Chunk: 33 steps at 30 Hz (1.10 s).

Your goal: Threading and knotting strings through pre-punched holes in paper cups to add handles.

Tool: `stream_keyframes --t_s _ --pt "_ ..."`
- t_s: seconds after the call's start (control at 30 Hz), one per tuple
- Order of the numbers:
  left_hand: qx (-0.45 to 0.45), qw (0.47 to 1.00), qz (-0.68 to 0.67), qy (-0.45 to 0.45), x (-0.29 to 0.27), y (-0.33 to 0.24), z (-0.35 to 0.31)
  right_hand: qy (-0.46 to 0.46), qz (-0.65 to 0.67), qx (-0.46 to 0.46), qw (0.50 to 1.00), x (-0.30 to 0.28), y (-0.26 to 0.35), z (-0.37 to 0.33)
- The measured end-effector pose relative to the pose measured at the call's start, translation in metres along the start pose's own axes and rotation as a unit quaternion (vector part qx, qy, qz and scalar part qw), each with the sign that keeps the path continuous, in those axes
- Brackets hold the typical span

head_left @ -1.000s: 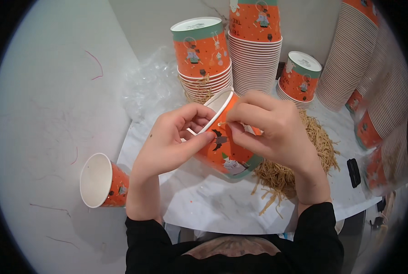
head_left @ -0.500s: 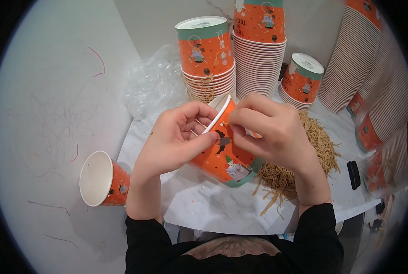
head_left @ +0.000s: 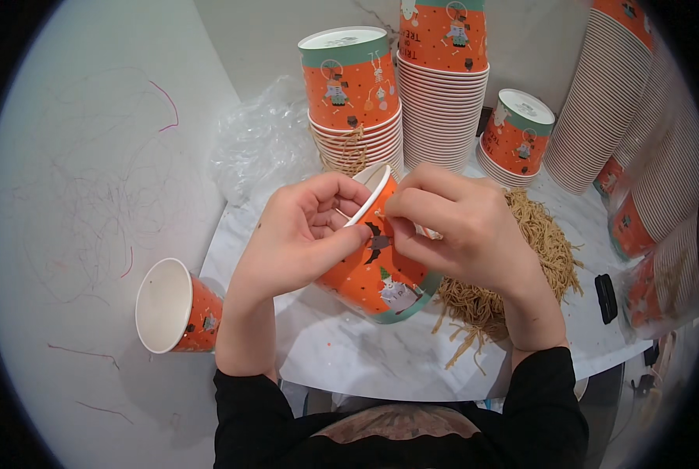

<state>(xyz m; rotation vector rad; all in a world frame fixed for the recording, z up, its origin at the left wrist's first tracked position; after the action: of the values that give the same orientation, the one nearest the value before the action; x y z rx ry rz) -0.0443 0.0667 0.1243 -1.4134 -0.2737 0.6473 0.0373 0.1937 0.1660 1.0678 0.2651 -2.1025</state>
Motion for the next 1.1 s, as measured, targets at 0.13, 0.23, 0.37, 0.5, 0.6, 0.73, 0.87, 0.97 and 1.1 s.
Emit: stream_keyframes --t_s 0.13,0.23,0.37,0.5,0.6,0.73,0.87,0.97,1.1 --pt "0.002 1.000 -0.003 0.001 0.001 0.000 0.001 -0.013 0.012 0.031 0.999 0.000 -0.004 -0.001" --pt "-0.002 1.000 0.000 0.005 0.000 0.001 0.001 -0.014 0.006 0.028 1.000 0.002 -0.005 -0.001" --pt "-0.032 0.998 -0.047 0.031 0.003 0.001 0.001 -0.004 -0.002 0.029 1.000 0.004 -0.005 0.001" --pt "-0.046 0.971 -0.222 0.070 0.001 0.010 0.007 -0.033 -0.001 0.043 0.999 0.002 -0.012 0.001" --pt "0.002 0.983 -0.176 0.043 -0.003 0.017 0.014 -0.056 0.008 0.045 0.997 0.002 -0.014 0.001" --pt "0.022 0.986 -0.167 -0.019 -0.005 0.027 0.018 -0.045 -0.014 0.038 0.998 0.012 -0.016 0.001" --pt "0.024 0.997 -0.018 -0.070 -0.011 0.027 0.018 -0.039 0.021 0.047 0.998 0.022 -0.026 0.001" --pt "0.022 0.997 0.018 -0.078 -0.009 0.028 0.020 -0.033 0.057 0.052 0.996 0.023 -0.033 0.000" --pt "0.014 0.989 0.103 -0.105 -0.005 0.022 0.017 -0.012 0.068 0.046 0.997 0.014 -0.036 0.002"
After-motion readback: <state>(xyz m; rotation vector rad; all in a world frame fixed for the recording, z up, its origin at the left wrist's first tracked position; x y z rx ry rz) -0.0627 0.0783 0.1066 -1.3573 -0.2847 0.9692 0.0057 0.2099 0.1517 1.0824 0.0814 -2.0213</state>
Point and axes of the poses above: each hand's wrist, its own z-axis towards the middle knuckle, its own x-axis out of the palm, y = z × x, the point moved 8 cm from there along z, towards the middle knuckle, and after that the axes turned 11 degrees about y, right-handed, at the moved point
